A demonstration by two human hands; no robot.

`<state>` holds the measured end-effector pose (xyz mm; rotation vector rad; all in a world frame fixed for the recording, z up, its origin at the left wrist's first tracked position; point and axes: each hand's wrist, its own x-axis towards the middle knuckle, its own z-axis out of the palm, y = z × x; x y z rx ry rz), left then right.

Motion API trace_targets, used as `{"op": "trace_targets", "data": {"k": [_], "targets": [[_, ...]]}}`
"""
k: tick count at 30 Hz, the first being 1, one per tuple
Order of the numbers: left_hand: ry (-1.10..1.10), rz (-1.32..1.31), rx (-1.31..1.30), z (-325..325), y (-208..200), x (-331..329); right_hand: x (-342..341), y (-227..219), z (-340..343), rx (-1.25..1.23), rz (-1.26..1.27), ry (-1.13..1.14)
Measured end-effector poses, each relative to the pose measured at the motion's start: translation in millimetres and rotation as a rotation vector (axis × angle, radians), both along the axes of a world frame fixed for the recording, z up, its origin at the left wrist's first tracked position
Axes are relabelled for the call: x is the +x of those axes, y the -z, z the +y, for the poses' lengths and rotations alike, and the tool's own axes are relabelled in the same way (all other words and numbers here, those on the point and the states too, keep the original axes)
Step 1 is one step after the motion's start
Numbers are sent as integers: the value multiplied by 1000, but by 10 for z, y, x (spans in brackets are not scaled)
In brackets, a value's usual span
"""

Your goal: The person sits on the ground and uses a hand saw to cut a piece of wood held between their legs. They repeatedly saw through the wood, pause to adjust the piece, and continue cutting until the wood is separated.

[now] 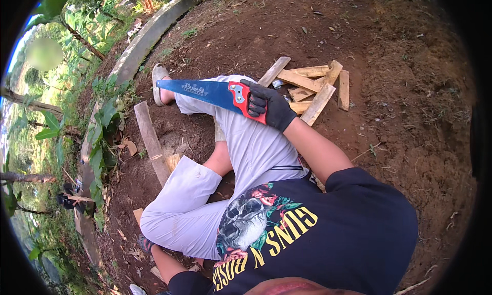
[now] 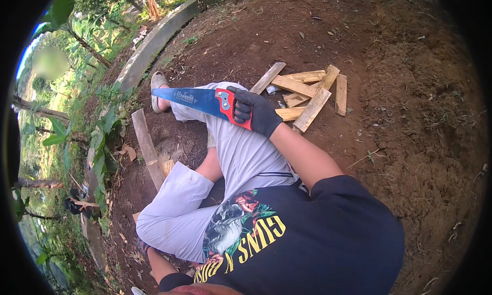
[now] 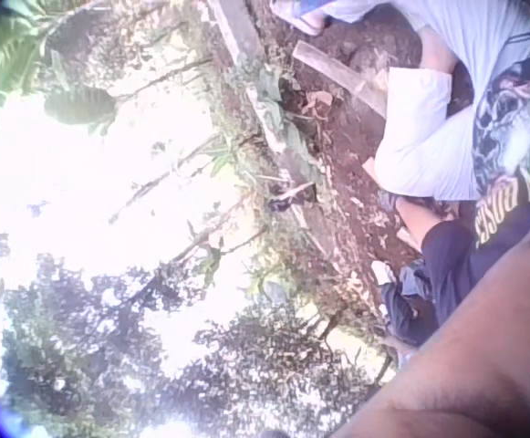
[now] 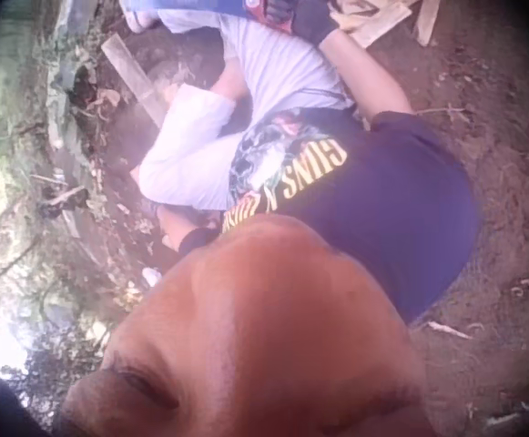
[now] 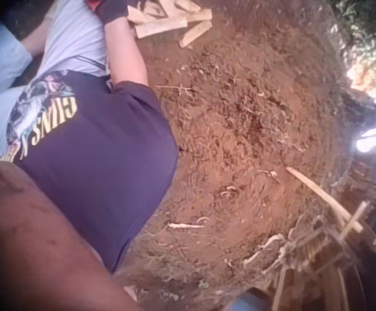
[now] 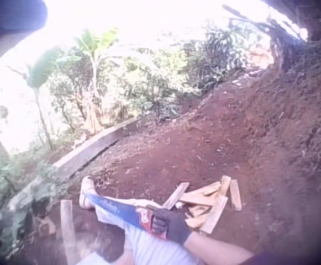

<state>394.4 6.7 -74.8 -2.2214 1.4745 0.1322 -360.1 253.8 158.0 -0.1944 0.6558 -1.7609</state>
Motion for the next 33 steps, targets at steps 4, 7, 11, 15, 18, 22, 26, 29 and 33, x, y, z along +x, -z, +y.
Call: {"op": "trace_targets", "data": {"k": [4, 7, 11, 15, 18, 22, 26, 29, 33], "targets": [[8, 31, 24, -262, -971, -539, 73, 25, -12, -25, 24, 31], [167, 191, -225, -470, -1736, -1225, 125, -11, -83, 10, 23, 59], [382, 570, -314, -652, -2788, -2573, 144, 0, -185, 48, 25, 102], [506, 1011, -393, -326, -3184, -4257, 121, 6, -176, 51, 53, 131], [614, 1262, -62, 812, -3943, -5669, 106, 70, -121, 83, 127, 175], [916, 1841, 392, 1900, -3883, -6280, 97, 465, -191, -265, -305, 140], [1342, 1519, 354, 1932, -3591, -6066, -57, 697, -235, -59, 156, 164], [1039, 1577, 406, 1459, -3254, -5540, 73, 159, -121, 30, 28, 151], [621, 1455, 112, 692, -2836, -4452, 43, 72, -56, 39, 21, 133]]}}
